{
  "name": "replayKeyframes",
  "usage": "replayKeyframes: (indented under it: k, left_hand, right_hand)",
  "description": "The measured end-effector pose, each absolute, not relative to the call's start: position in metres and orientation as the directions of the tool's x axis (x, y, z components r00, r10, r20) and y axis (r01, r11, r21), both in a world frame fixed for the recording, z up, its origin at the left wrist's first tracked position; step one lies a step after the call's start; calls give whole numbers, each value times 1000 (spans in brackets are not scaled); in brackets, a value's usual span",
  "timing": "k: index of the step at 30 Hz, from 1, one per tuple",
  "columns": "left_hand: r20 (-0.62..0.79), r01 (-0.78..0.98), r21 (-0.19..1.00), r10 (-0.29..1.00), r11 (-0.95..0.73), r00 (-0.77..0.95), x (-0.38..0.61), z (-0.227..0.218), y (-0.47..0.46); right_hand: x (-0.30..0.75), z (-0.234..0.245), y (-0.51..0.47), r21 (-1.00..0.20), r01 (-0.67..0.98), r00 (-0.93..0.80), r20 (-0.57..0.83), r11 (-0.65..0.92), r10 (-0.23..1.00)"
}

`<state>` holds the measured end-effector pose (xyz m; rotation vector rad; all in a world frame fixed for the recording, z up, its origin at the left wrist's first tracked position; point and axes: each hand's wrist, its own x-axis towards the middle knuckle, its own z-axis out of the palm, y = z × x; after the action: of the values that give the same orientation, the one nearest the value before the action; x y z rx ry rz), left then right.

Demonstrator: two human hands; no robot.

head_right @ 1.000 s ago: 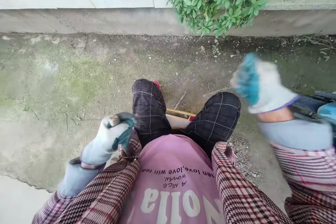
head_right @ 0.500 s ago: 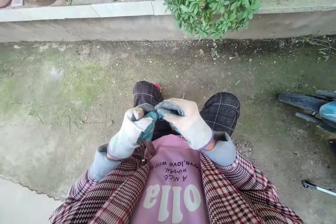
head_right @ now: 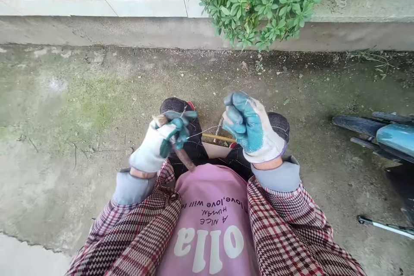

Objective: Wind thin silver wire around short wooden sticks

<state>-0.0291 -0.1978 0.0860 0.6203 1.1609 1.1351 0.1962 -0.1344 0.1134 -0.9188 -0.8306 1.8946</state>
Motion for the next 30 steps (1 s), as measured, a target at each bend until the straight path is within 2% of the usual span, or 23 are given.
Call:
replayKeyframes:
  k: [5, 7, 10, 12, 16, 19, 21, 23, 25, 27, 30]
  left_hand:
    - [-343, -341, 837, 896, 428, 282, -12, 74, -181]
    - [-324, -351, 834, 892, 426, 315, -11, 73, -177]
    - [-275, -414, 858, 953, 303, 126, -9, 75, -167]
    - [-290, -384, 880, 957, 280, 33, -5, 76, -160]
    - [-375, -292, 859, 905, 421, 201, -3, 76, -158]
    - [-356, -402, 822, 915, 403, 189, -17, 80, -168]
    - [-368, -466, 793, 918, 393, 149, -28, 89, -175]
    - [-400, -487, 776, 910, 401, 111, -36, 102, -178]
    - [-399, -493, 787, 916, 370, 50, -44, 118, -180]
    - [-353, -500, 816, 935, 291, -31, -58, 129, -181]
    - [-283, -488, 855, 946, 175, -157, -90, 132, -185]
  right_hand:
    - [191, 124, -125, -824, -376, -431, -250, -424, 867]
    - [192, 127, -120, -828, -371, -429, -249, -421, 868]
    - [186, 132, -118, -853, -300, -451, -268, -428, 851]
    - [178, 135, -117, -871, -240, -484, -276, -429, 831]
    - [181, 128, -104, -897, -264, -439, -217, -356, 872]
    - [194, 100, -90, -921, -289, -388, -138, -262, 911]
    - [192, 70, -88, -940, -234, -465, -117, -249, 878]
    - [178, 36, -95, -972, -104, -612, -105, -211, 784]
    - [159, 8, -108, -982, 1, -735, -128, -187, 666]
    - [149, -10, -120, -959, 71, -803, -219, -276, 555]
    - [160, -19, -125, -932, 86, -694, -310, -352, 650]
